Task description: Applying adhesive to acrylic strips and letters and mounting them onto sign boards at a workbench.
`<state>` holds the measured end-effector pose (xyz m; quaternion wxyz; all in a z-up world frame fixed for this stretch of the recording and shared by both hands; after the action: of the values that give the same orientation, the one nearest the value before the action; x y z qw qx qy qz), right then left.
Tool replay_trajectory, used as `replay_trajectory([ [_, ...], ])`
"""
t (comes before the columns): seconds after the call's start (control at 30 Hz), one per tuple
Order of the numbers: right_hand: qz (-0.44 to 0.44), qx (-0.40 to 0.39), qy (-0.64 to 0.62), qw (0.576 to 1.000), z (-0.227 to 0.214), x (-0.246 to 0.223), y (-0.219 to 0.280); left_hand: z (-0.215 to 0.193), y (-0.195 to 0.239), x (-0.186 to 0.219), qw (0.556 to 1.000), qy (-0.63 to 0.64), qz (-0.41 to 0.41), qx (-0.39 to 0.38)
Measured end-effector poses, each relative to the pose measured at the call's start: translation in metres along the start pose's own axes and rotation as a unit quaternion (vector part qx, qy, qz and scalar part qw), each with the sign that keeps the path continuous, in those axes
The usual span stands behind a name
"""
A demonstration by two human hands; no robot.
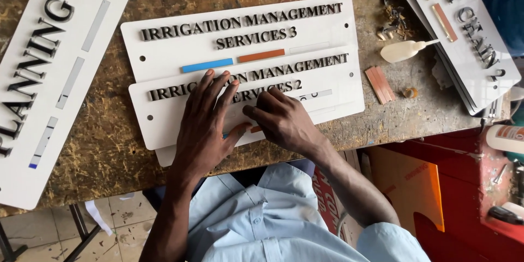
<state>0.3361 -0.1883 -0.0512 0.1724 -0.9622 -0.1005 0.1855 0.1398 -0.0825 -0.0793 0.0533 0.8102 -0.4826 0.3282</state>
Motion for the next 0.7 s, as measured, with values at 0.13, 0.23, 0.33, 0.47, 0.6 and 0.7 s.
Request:
replay_trajectory([
  [0.13,-0.004,0.001,-0.027,1.000,0.003,0.005,0.004,0.000,0.001,0.000,1.000,0.000,0.002,0.002],
  [0.23,-0.002,0.009,-0.043,0.999,0.003,0.009,0.004,0.001,-0.001,-0.002,1.000,0.003,-0.002,0.009],
  [0.33,0.017,0.008,-0.043,0.999,0.005,0.005,0.006,0.001,0.000,-0.001,1.000,0.003,-0.007,-0.002],
  [0.47,0.012,-0.003,-0.008,1.000,0.008,0.003,0.006,-0.002,0.000,0.001,1.000,-0.003,-0.003,-0.014],
  [0.6,0.014,-0.007,-0.017,1.000,0.009,0.004,0.009,-0.003,-0.002,0.000,1.000,0.003,-0.002,-0.017],
  [0.7,0.038,0.007,-0.035,0.999,0.010,0.003,0.012,-0.006,-0.002,0.004,1.000,0.011,-0.004,-0.007],
])
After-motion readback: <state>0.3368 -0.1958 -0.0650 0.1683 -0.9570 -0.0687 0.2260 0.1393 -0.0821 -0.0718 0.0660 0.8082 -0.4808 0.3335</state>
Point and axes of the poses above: each hand's wrist, its own y-axis away from the middle knuckle, its own z-axis out of the palm, x = y × z, the point moved 1 cm from there along -y, towards the middle knuckle, and after that the axes turned 1 degree about y, right-handed, at the moved point
